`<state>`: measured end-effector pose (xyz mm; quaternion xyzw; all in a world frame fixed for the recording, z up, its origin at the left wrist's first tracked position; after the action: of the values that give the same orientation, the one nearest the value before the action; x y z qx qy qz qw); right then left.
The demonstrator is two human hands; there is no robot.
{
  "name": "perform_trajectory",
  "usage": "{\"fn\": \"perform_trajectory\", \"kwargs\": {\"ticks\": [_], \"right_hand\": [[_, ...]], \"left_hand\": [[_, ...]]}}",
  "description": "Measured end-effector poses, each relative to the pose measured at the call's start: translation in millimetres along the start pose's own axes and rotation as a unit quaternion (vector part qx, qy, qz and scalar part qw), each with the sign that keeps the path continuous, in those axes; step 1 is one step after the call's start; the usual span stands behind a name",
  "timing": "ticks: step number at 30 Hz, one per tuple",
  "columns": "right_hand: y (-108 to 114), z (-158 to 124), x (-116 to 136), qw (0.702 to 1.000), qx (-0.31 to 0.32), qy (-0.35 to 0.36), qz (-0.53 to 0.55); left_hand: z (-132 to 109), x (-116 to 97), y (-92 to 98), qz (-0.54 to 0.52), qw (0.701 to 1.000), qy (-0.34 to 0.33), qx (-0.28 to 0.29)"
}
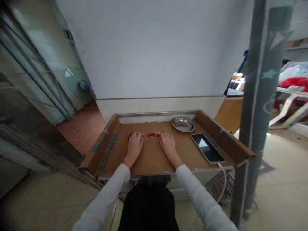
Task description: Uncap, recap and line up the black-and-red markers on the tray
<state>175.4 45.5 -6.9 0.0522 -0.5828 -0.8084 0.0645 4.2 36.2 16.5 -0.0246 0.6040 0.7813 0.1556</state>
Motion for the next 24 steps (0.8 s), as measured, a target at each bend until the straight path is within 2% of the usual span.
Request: {"fn": "perform_trajectory", "kwargs": {"ticks": [4, 8, 11, 14, 17, 19, 20, 22, 24], "right_hand": [[2.0, -6.2, 3.2, 0.999, 0.004, 0.018, 0.036], [-0.1, -7.4, 11.5, 0.99, 0.003, 0.026, 0.135], [1.8, -11.1, 23.5, 0.972, -0.012, 0.063, 0.228], [5.7, -18.3, 38.2, 0.947, -0.013, 0.115, 0.3], [6.5, -23.4, 48.6, 0.901, 0.006, 0.125, 0.415], [3.0, -23.6, 50.4, 0.84, 0.025, 0.081, 0.536], [-0.6, -23.1, 50.1, 0.79, 0.041, 0.041, 0.611], [-8.5, -22.5, 50.4, 0.65, 0.078, -0.034, 0.755], [-12.6, -22.1, 51.4, 0.505, 0.099, -0.083, 0.853]], "left_hand": [[-17.2, 33.6, -0.3, 0.014, 0.999, 0.045, -0.009], [-29.6, 48.4, 0.0, 0.008, 0.999, 0.031, 0.001], [-36.4, 50.1, -2.1, -0.016, 1.0, 0.008, 0.025], [-40.2, 45.0, -7.1, -0.101, 0.992, -0.046, 0.059], [-39.0, 31.7, -8.0, -0.214, 0.969, -0.099, 0.075], [-35.6, 17.3, -2.6, -0.292, 0.945, -0.13, 0.062], [-33.6, 9.9, 2.3, -0.326, 0.935, -0.133, 0.038], [-30.1, -3.0, 13.7, -0.382, 0.918, -0.101, -0.03], [-28.7, -16.1, 23.5, -0.412, 0.904, -0.076, -0.082]]}}
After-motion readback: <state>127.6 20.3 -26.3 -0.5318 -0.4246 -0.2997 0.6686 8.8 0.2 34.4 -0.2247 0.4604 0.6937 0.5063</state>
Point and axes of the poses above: each hand's wrist, its own z-axis towards the middle knuckle, its own y-axis out of the back of the hand, x = y × z, the point moved 4 cm from there along z, towards the middle knuckle, and after that the axes turned 9 degrees about x, right-handed, at the moved point
